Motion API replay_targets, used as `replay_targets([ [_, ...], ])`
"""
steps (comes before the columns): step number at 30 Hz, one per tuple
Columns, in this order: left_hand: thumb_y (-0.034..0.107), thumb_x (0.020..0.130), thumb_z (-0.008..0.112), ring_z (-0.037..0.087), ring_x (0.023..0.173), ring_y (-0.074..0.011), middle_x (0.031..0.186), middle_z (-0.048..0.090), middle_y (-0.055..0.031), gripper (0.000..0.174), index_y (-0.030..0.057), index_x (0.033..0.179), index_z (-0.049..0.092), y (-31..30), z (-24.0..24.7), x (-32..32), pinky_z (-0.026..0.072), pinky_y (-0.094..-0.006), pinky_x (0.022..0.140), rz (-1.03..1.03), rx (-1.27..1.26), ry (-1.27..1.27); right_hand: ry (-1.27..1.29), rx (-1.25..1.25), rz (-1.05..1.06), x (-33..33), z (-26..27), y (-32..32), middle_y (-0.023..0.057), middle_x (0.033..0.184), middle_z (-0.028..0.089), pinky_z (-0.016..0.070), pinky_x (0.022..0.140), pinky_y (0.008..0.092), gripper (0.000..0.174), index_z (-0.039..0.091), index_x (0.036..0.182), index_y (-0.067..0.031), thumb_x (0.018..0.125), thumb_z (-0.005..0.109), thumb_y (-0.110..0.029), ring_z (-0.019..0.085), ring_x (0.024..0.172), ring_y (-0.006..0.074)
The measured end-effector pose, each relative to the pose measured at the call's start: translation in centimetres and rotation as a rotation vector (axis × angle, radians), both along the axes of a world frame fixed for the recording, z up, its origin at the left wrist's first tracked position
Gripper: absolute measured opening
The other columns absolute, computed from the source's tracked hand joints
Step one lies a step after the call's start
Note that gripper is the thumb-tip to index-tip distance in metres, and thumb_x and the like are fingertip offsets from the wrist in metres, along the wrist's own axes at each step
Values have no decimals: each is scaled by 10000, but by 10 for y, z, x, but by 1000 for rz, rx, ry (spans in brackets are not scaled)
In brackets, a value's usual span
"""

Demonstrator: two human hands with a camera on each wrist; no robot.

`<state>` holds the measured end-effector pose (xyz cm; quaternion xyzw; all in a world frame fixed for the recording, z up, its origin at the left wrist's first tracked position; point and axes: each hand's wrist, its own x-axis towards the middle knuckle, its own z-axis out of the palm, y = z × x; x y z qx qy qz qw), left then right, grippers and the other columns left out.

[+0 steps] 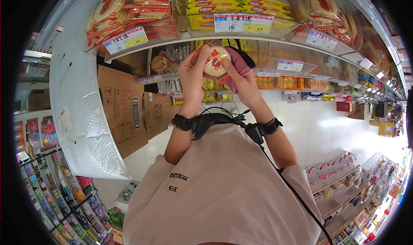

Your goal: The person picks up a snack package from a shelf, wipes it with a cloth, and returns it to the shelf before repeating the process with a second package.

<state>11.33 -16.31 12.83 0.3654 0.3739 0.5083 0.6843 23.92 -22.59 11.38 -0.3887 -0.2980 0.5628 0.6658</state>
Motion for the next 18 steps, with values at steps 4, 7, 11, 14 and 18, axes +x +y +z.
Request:
replay_targets([
  [4,249,937,713,661,826,-79,946,727,-67,326,-37,1093,699,6,-8,-5,514,-223,759,8,32,-43,-232,-42,-30,5,7,1,48,1185,624,514,852,249,415,516,1338,39,988,631,-154,562,1048,65],
  [7,239,939,708,659,840,-78,971,723,-70,329,-42,1110,688,8,-6,-7,515,-226,763,-2,3,-69,-292,28,-58,5,4,4,24,1057,664,508,784,233,340,583,1244,48,987,637,-168,579,940,45],
  [11,230,944,700,657,865,-80,1013,713,-75,331,-39,1134,673,7,-3,-11,516,-229,769,-62,2,-92,-365,-52,-105,11,10,0,4,917,675,497,712,223,284,647,1116,37,996,628,-220,586,800,32],
  [14,219,948,690,664,896,-93,1029,709,-82,313,-32,1134,671,7,-2,-12,523,-237,791,-82,-30,-88,-269,-263,-85,20,10,-7,28,926,686,517,709,234,300,658,1113,-6,1013,594,-280,631,794,68],
  [18,184,954,663,674,952,-129,1048,705,-88,253,-15,1110,673,14,-17,-20,532,-265,844,-49,-77,-200,301,-175,-226,21,0,-2,70,1052,700,564,762,270,338,618,1208,-64,1036,530,-342,691,892,145],
])
